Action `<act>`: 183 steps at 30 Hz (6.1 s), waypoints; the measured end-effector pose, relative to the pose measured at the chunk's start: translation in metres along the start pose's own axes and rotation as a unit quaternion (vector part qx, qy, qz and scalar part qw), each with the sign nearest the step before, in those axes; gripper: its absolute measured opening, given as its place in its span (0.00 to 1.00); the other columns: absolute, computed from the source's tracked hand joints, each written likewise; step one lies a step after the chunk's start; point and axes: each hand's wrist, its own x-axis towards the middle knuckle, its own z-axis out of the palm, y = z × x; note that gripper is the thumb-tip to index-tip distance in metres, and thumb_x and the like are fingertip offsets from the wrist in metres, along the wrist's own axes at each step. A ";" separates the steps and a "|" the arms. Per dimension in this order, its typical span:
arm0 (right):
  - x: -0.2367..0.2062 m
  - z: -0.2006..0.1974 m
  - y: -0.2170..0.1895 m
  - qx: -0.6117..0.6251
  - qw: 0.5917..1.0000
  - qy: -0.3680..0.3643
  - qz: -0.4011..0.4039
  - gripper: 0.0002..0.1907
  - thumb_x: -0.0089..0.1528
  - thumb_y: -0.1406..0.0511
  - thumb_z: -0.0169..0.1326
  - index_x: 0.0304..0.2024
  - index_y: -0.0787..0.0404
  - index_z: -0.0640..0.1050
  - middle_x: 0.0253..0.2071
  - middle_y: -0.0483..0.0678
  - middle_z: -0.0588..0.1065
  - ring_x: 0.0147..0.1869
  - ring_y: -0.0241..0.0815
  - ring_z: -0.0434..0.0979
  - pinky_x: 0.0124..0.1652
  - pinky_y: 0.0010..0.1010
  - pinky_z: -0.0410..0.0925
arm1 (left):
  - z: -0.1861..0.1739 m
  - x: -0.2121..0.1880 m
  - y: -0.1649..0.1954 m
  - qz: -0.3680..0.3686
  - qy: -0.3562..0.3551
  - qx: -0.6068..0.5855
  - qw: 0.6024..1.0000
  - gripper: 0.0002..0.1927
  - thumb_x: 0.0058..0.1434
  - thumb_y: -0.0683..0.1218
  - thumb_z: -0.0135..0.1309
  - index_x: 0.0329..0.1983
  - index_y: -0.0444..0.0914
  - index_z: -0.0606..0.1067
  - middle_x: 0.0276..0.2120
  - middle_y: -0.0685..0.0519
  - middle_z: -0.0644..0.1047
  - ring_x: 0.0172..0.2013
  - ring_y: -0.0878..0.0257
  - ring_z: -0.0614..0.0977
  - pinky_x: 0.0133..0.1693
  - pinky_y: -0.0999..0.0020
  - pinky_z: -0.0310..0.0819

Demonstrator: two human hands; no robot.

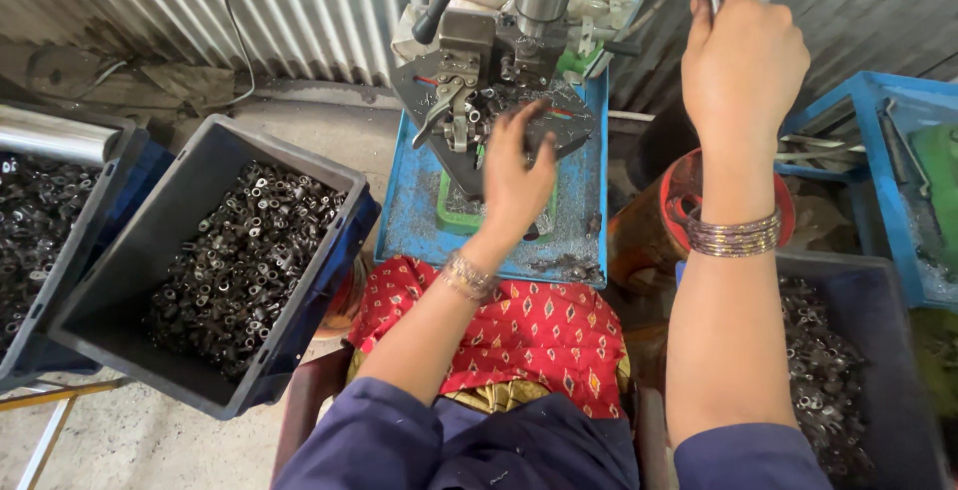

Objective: The person sits at a bench-top threading machine and repeatedly places small black metal fittings into the machine jig, pulls the lever down to tap threads into each part, then drops the finished fitting into a collection bin beside the machine. They continue this cycle with parts taken from a large bin of raw fittings.

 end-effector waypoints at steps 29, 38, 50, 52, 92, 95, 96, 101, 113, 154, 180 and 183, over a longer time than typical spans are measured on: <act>-0.013 0.056 0.007 -0.020 0.998 0.064 0.014 0.12 0.74 0.62 0.53 0.38 0.63 0.73 0.33 0.56 0.77 0.33 0.63 0.78 0.31 0.50 0.70 | -0.079 0.154 -0.081 0.066 -0.034 0.277 0.958 0.23 0.70 0.64 0.48 0.35 0.44 0.83 0.21 0.43 0.78 0.26 0.40 0.81 0.29 0.46 0.73; -0.014 0.072 0.012 -0.041 0.995 0.089 0.004 0.11 0.74 0.62 0.53 0.41 0.63 0.72 0.34 0.55 0.76 0.32 0.61 0.78 0.30 0.48 0.69 | -0.080 0.154 -0.077 0.051 -0.034 0.283 0.957 0.28 0.70 0.65 0.47 0.29 0.41 0.81 0.20 0.41 0.77 0.26 0.39 0.80 0.29 0.45 0.72; -0.013 0.085 0.016 -0.041 0.994 0.105 -0.001 0.10 0.71 0.63 0.55 0.44 0.62 0.71 0.37 0.54 0.77 0.35 0.60 0.79 0.32 0.47 0.70 | -0.080 0.156 -0.082 0.037 -0.031 0.281 0.958 0.35 0.70 0.69 0.46 0.23 0.37 0.78 0.19 0.40 0.76 0.26 0.38 0.79 0.30 0.45 0.73; -0.014 0.087 0.016 -0.039 0.994 0.103 0.003 0.10 0.70 0.63 0.56 0.44 0.62 0.71 0.38 0.54 0.77 0.35 0.60 0.79 0.33 0.48 0.70 | -0.080 0.155 -0.083 0.037 -0.027 0.285 0.958 0.36 0.69 0.69 0.46 0.21 0.37 0.77 0.19 0.40 0.76 0.26 0.39 0.80 0.31 0.46 0.73; -0.013 0.112 0.020 -0.028 0.991 0.132 0.014 0.14 0.66 0.65 0.59 0.49 0.64 0.72 0.42 0.53 0.77 0.39 0.58 0.80 0.35 0.46 0.71 | -0.078 0.154 -0.082 0.025 -0.024 0.293 0.955 0.34 0.70 0.68 0.45 0.25 0.37 0.80 0.20 0.39 0.76 0.27 0.38 0.80 0.31 0.45 0.73; -0.013 0.114 0.021 -0.031 0.991 0.132 0.016 0.14 0.66 0.64 0.60 0.49 0.64 0.72 0.41 0.53 0.76 0.39 0.58 0.80 0.35 0.46 0.71 | -0.077 0.154 -0.083 0.022 -0.022 0.298 0.954 0.33 0.69 0.68 0.45 0.26 0.38 0.80 0.21 0.39 0.77 0.27 0.38 0.80 0.32 0.45 0.73; -0.013 0.115 0.020 -0.034 0.991 0.127 0.019 0.14 0.66 0.64 0.60 0.48 0.63 0.72 0.41 0.53 0.76 0.39 0.58 0.80 0.34 0.46 0.70 | -0.077 0.155 -0.083 0.024 -0.018 0.299 0.954 0.33 0.69 0.68 0.46 0.26 0.38 0.81 0.21 0.39 0.77 0.27 0.38 0.80 0.32 0.45 0.73; -0.012 0.119 0.022 -0.037 0.991 0.126 0.028 0.13 0.66 0.64 0.60 0.48 0.63 0.72 0.41 0.52 0.76 0.39 0.58 0.80 0.35 0.46 0.70 | -0.077 0.154 -0.084 0.035 -0.019 0.297 0.954 0.30 0.69 0.68 0.45 0.31 0.40 0.82 0.22 0.39 0.78 0.28 0.38 0.80 0.32 0.45 0.73; -0.009 0.131 0.025 -0.034 0.990 0.130 0.031 0.13 0.66 0.65 0.60 0.48 0.64 0.72 0.41 0.53 0.76 0.39 0.59 0.80 0.35 0.47 0.70 | -0.079 0.154 -0.077 0.029 -0.031 0.289 0.956 0.24 0.69 0.66 0.45 0.42 0.49 0.84 0.22 0.42 0.78 0.28 0.40 0.81 0.31 0.46 0.73; 0.003 0.010 0.002 0.026 1.000 0.000 0.010 0.13 0.69 0.62 0.58 0.35 0.66 0.80 0.26 0.61 0.77 0.31 0.65 0.79 0.30 0.50 0.71 | 0.053 0.074 -0.067 -0.400 0.101 -0.611 0.676 0.26 0.70 0.37 0.35 0.69 0.48 0.54 0.44 0.40 0.73 0.39 0.50 0.80 0.39 0.54 0.80; 0.005 0.001 -0.006 0.009 1.000 0.004 0.010 0.11 0.68 0.62 0.58 0.38 0.64 0.81 0.26 0.60 0.78 0.29 0.65 0.79 0.32 0.52 0.72 | 0.144 -0.097 0.084 -0.548 -0.184 -0.460 0.674 0.19 0.68 0.46 0.49 0.62 0.47 0.65 0.46 0.50 0.76 0.43 0.56 0.78 0.42 0.60 0.74; 0.004 0.001 -0.008 0.044 0.999 -0.009 0.025 0.11 0.69 0.63 0.57 0.39 0.66 0.81 0.28 0.61 0.78 0.32 0.65 0.80 0.32 0.51 0.72 | 0.129 -0.097 0.104 -0.409 -0.425 -0.331 0.737 0.19 0.67 0.47 0.50 0.61 0.45 0.68 0.48 0.48 0.77 0.47 0.54 0.78 0.47 0.57 0.73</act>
